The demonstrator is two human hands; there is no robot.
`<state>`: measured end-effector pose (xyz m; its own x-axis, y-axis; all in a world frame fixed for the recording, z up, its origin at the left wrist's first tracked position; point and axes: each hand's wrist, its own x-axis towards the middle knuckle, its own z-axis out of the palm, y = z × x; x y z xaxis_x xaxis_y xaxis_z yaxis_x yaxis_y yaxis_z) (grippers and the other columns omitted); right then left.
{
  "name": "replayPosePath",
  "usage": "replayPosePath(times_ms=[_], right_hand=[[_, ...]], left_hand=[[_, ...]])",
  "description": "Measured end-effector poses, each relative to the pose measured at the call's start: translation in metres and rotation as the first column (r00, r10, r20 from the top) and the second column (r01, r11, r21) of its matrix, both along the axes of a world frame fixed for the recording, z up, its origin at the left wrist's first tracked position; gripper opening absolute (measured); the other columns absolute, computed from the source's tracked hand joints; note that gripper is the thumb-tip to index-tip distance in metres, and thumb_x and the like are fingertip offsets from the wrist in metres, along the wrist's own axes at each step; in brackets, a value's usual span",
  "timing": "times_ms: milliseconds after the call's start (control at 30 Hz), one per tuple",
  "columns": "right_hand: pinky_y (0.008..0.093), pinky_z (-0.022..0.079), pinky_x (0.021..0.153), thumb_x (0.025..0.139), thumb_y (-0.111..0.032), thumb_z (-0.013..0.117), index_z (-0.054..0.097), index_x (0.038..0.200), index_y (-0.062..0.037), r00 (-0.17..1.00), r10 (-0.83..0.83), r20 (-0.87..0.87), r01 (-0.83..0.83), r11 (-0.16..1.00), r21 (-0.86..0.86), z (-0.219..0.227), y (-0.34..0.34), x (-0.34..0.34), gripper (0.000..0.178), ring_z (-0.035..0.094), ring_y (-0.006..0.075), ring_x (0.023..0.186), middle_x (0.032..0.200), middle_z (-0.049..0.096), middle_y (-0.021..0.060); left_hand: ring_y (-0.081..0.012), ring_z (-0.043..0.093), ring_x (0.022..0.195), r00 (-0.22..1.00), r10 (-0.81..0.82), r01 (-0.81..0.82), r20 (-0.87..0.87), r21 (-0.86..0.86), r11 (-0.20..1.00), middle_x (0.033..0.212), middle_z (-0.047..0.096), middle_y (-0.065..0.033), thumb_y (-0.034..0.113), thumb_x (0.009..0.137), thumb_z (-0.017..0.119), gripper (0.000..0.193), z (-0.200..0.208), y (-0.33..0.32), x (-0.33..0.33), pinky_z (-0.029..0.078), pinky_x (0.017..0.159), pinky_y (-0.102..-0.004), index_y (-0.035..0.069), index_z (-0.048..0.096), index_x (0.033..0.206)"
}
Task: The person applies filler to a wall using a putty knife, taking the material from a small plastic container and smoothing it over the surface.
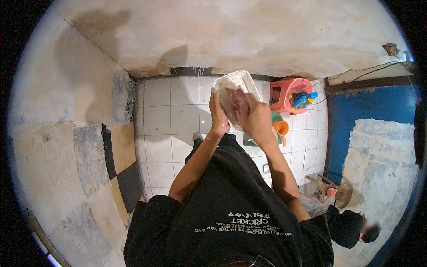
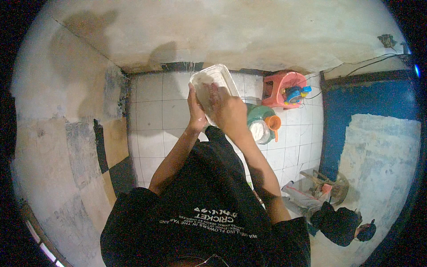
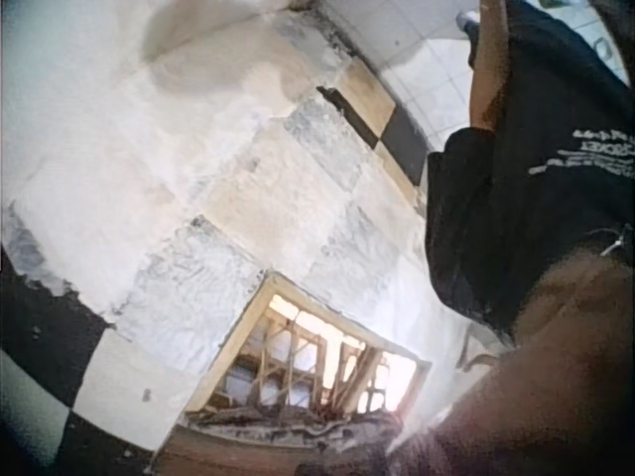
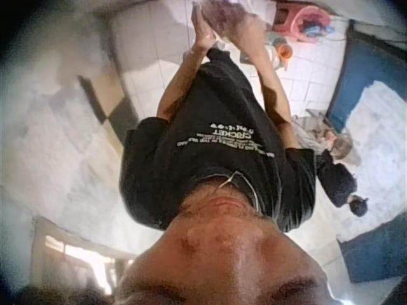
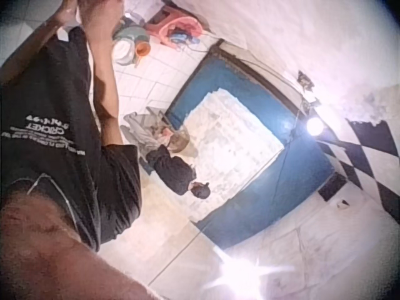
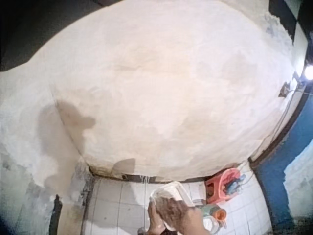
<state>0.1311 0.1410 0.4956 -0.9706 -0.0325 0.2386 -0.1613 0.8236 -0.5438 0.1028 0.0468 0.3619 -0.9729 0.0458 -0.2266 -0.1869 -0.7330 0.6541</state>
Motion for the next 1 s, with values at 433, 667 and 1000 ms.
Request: replayPosePath(times_ms=[433,667,1000], right_hand=[[0.0484,0.046,0.056,0.076,-0.006,0.057,0.056,0.092,0.0022,0.999,0.035,0.04,-0.029,0.989,-0.144,0.01,-0.005,0.002,0.018,0.056,0.0453,0.062,0.066,0.057,0.0261],[0.0483,0.047,0.056,0.077,-0.008,0.057,0.059,0.095,0.0003,0.998,0.038,0.048,-0.034,0.997,-0.07,-0.007,-0.009,0.002,0.021,0.058,0.0438,0.061,0.066,0.057,0.0253],[0.0479,0.049,0.057,0.074,-0.013,0.062,0.059,0.098,-0.0008,0.997,0.07,0.034,-0.063,0.985,-0.161,-0.013,-0.014,0.007,0.027,0.059,0.0437,0.063,0.065,0.059,0.0252]], left_hand=[[-0.022,0.053,0.111,0.989,-0.123,0.099,0.078,0.265,0.959,0.12,0.054,-0.0069,0.058,0.094,0.031,0.058,0.007,-0.009,0.007,0.042,0.097,-0.0398,0.012,0.047,0.124],[-0.017,0.058,0.099,0.988,-0.044,-0.014,0.148,0.369,0.929,0.11,0.057,-0.0069,0.05,0.098,0.025,0.054,0.013,-0.016,0.016,0.049,0.087,-0.033,0.005,0.049,0.116],[-0.02,0.054,0.107,1.0,-0.014,0.008,0.023,0.223,0.975,0.116,0.056,-0.0083,0.049,0.098,0.026,0.055,0.007,-0.027,0.019,0.043,0.095,-0.0359,0.005,0.047,0.123]])
